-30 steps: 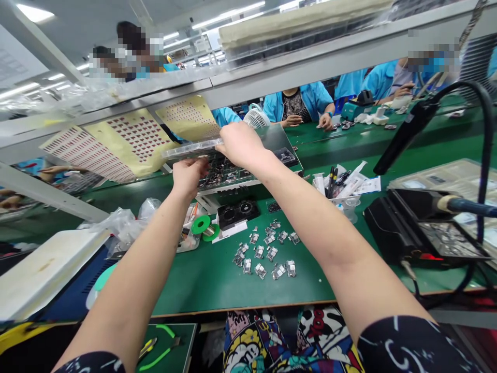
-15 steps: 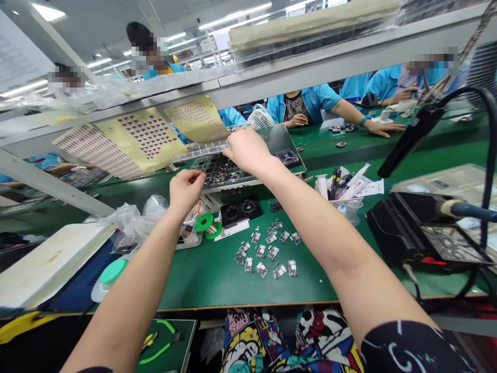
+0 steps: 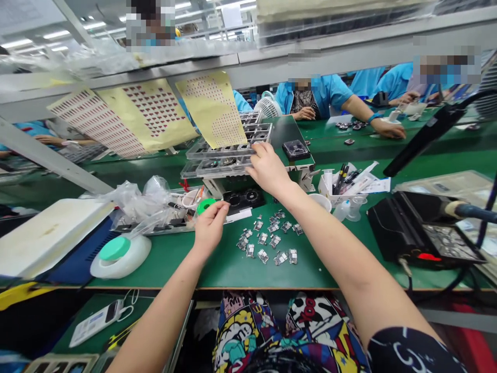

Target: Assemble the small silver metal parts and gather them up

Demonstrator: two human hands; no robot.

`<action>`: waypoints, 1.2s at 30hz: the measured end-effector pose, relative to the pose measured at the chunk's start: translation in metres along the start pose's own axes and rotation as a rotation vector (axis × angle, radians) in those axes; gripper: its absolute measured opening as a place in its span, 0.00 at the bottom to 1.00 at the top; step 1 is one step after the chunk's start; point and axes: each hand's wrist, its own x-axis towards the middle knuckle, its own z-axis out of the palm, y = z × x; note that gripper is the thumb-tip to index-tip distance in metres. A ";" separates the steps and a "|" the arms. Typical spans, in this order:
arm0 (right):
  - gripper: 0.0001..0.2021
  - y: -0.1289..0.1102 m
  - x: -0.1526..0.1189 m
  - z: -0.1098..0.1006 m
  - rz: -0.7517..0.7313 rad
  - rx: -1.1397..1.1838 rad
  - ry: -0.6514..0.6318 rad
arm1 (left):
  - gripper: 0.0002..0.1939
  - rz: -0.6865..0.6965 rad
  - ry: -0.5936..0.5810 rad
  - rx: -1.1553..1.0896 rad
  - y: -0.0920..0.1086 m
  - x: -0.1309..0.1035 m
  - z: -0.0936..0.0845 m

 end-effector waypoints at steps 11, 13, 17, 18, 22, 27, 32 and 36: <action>0.24 -0.016 -0.022 -0.010 0.021 -0.047 -0.024 | 0.14 0.087 -0.549 0.205 0.007 0.034 0.022; 0.21 -0.022 -0.032 -0.018 0.051 -0.030 -0.015 | 0.14 0.123 -0.629 0.267 0.017 0.046 0.027; 0.20 -0.029 -0.065 -0.033 0.105 0.004 0.029 | 0.10 0.219 -0.698 0.330 0.022 0.057 0.038; 0.20 -0.030 -0.073 -0.035 0.116 0.010 0.065 | 0.10 0.245 -0.706 0.334 0.019 0.057 0.042; 0.16 -0.032 -0.103 -0.032 0.153 0.032 0.196 | 0.09 0.305 -0.698 0.386 0.006 0.050 0.056; 0.13 -0.036 -0.123 -0.011 0.155 0.110 0.201 | 0.07 0.298 -0.676 0.421 0.004 0.044 0.061; 0.14 -0.042 -0.116 -0.021 0.161 0.103 0.187 | 0.09 0.300 -0.672 0.434 0.005 0.043 0.060; 0.23 -0.034 -0.076 -0.043 0.129 -0.032 0.059 | 0.11 0.358 -0.698 0.587 0.011 0.045 0.062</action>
